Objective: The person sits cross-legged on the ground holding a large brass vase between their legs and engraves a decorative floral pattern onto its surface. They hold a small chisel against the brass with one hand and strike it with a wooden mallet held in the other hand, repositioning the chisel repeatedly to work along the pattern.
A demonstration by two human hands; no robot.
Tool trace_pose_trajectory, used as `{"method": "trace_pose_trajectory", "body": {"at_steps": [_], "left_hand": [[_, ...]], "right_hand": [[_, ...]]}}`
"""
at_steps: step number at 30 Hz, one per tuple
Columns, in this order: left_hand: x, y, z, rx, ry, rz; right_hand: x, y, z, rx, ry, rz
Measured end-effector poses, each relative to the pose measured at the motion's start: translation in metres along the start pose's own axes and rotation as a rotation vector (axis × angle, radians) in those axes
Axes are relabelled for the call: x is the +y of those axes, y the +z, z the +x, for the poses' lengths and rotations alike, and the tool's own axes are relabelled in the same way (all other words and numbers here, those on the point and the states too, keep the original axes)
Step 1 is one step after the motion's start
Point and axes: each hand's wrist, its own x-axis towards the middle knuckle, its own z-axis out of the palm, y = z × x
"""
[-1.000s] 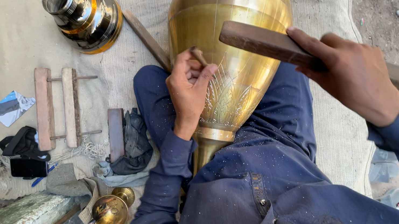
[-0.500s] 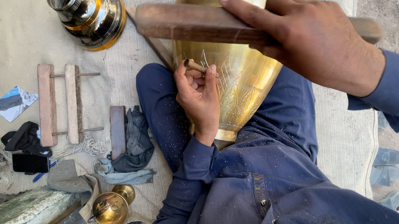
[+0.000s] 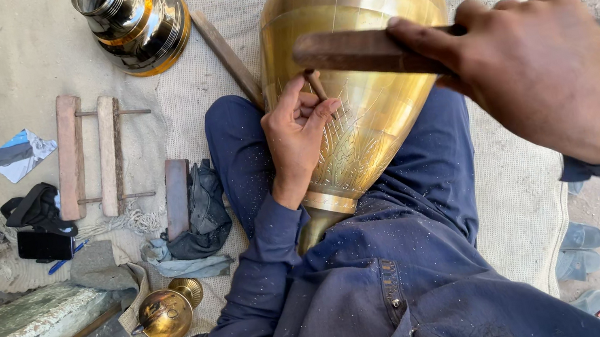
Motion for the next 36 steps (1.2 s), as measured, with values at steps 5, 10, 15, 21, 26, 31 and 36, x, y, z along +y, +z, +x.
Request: {"method": "trace_pose_trajectory", "body": {"at_steps": [5,10,15,21,26,31,36], "left_hand": [[-0.003,-0.007,0.019,-0.173,0.056,-0.007],[0.007,-0.017,0.036,-0.404,0.067,0.148],[0.021,-0.02,0.052,-0.593,0.174,0.174],[0.033,-0.021,0.061,-0.716,0.322,0.256],[0.039,-0.02,0.064,-0.775,0.325,0.288],[0.04,-0.018,0.062,-0.788,0.282,0.35],[0.038,-0.016,0.056,-0.695,0.282,0.32]], "right_hand": [[-0.001,0.02,-0.02,0.14,0.134,0.307],[-0.008,0.059,-0.05,0.323,0.244,0.846],[-0.029,0.11,-0.067,0.153,0.402,0.781],[-0.076,0.154,-0.082,0.681,0.453,1.129],[-0.085,0.16,-0.089,0.539,0.485,1.149],[-0.079,0.157,-0.076,0.572,0.447,1.293],[-0.069,0.148,-0.071,0.59,0.407,1.46]]}}
